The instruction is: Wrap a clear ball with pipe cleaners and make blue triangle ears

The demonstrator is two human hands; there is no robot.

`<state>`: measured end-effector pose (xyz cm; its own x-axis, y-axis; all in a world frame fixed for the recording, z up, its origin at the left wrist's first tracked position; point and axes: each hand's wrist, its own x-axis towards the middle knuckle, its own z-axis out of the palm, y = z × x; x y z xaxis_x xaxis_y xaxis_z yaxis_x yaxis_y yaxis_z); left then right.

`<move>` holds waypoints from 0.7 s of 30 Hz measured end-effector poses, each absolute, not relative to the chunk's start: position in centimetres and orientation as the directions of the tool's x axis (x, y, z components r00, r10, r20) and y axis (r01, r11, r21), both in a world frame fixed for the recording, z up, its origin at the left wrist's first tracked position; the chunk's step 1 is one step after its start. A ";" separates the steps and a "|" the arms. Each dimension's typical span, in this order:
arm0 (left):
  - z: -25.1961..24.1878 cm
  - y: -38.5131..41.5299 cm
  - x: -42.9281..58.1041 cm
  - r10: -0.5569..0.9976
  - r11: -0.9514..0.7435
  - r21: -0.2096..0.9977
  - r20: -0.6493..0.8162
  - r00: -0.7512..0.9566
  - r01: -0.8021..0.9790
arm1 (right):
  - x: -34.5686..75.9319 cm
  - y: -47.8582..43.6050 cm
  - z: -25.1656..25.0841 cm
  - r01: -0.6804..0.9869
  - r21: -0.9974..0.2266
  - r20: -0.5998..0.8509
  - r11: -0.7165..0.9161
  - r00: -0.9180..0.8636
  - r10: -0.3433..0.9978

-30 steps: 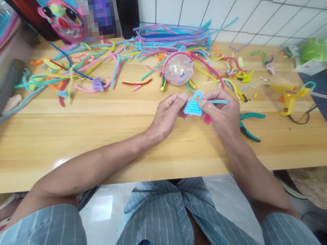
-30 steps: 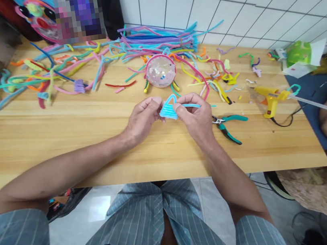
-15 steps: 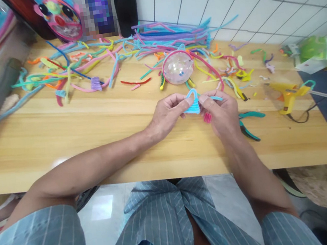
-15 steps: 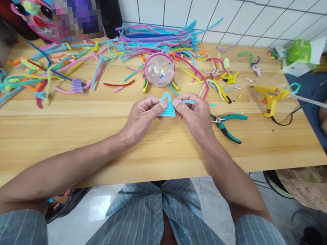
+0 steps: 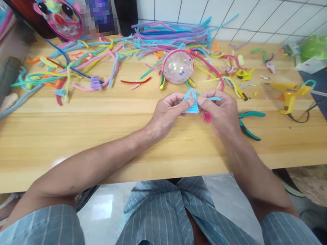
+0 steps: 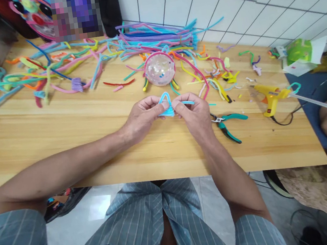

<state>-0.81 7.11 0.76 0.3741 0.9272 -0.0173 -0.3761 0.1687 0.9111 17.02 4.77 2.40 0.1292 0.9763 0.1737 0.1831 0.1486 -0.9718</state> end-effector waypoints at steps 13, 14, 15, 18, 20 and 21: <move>1.0 7.1 -0.9 0.946 0.189 0.887 -0.049 0.320 -0.422 | 15.9 4.5 2.2 0.179 -0.958 0.240 0.224 0.073 0.968; 0.9 7.1 -0.9 0.942 0.201 0.885 -0.057 0.331 -0.419 | 15.9 4.5 2.3 0.190 -0.956 0.242 0.225 0.075 0.967; 0.9 7.1 -0.9 0.937 0.214 0.885 -0.066 0.344 -0.414 | 15.9 4.4 2.4 0.201 -0.953 0.245 0.226 0.075 0.967; 0.8 7.1 -1.0 0.924 0.241 0.888 -0.087 0.371 -0.392 | 15.9 4.2 2.6 0.243 -0.941 0.260 0.235 0.076 0.963; 0.7 7.1 -1.0 0.925 0.233 0.892 -0.080 0.372 -0.387 | 15.8 4.0 2.6 0.300 -0.918 0.302 0.260 0.101 0.948; 0.6 7.1 -1.0 0.928 0.223 0.894 -0.072 0.367 -0.388 | 15.7 3.9 2.6 0.342 -0.897 0.336 0.279 0.121 0.934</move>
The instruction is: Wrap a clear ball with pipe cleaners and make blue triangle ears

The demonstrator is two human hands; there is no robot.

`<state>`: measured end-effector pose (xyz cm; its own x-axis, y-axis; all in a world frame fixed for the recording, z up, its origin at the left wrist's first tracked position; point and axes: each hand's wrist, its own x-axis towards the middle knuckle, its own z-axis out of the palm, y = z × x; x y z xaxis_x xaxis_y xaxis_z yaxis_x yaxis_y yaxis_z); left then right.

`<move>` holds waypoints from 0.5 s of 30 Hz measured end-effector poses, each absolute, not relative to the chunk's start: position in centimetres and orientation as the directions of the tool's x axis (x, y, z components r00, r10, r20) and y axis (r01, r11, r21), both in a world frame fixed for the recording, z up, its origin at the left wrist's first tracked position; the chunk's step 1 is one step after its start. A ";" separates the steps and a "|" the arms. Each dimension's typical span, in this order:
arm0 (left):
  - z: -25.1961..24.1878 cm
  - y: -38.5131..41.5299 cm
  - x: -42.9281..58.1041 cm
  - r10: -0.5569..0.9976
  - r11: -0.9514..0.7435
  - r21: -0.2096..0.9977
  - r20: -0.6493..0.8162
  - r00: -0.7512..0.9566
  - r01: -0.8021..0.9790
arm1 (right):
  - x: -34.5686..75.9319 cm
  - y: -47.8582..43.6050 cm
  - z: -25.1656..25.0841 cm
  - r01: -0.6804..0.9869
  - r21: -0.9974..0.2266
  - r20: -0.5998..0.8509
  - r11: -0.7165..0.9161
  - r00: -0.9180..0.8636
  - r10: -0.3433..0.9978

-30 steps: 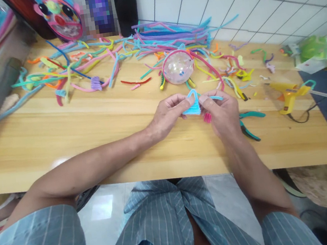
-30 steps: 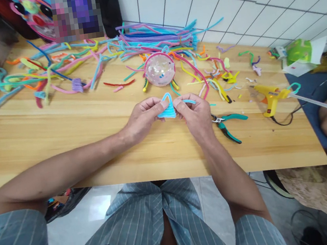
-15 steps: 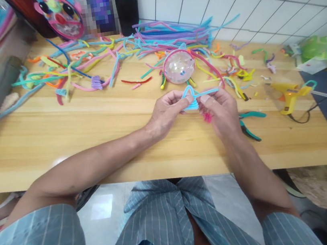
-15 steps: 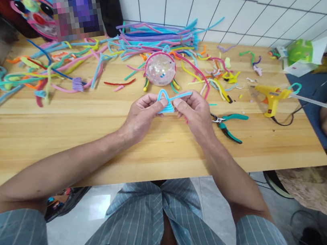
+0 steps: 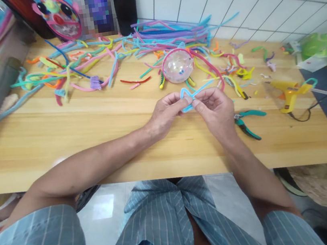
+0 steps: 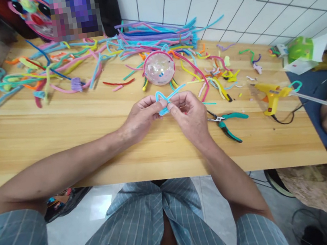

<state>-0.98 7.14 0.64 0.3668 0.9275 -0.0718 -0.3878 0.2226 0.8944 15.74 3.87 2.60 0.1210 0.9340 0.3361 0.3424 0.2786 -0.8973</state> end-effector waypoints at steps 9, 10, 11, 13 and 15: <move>1.1 6.9 -0.9 0.961 0.097 0.938 -0.002 0.276 -0.332 | 15.5 3.2 2.9 0.619 -0.666 0.572 0.417 0.065 0.818; 1.2 6.9 -0.9 0.963 0.088 0.943 0.002 0.269 -0.321 | 15.5 3.1 3.0 0.625 -0.665 0.566 0.410 0.064 0.822; 1.3 6.8 -0.9 0.964 0.080 0.946 0.006 0.264 -0.313 | 15.5 3.1 3.2 0.630 -0.661 0.563 0.407 0.059 0.824; 1.5 6.7 -1.0 0.967 0.057 0.950 0.023 0.252 -0.308 | 15.4 3.0 3.3 0.637 -0.649 0.564 0.415 0.038 0.825; 1.6 6.6 -1.0 0.969 0.036 0.950 0.043 0.243 -0.311 | 15.3 2.9 3.4 0.642 -0.632 0.576 0.434 0.014 0.817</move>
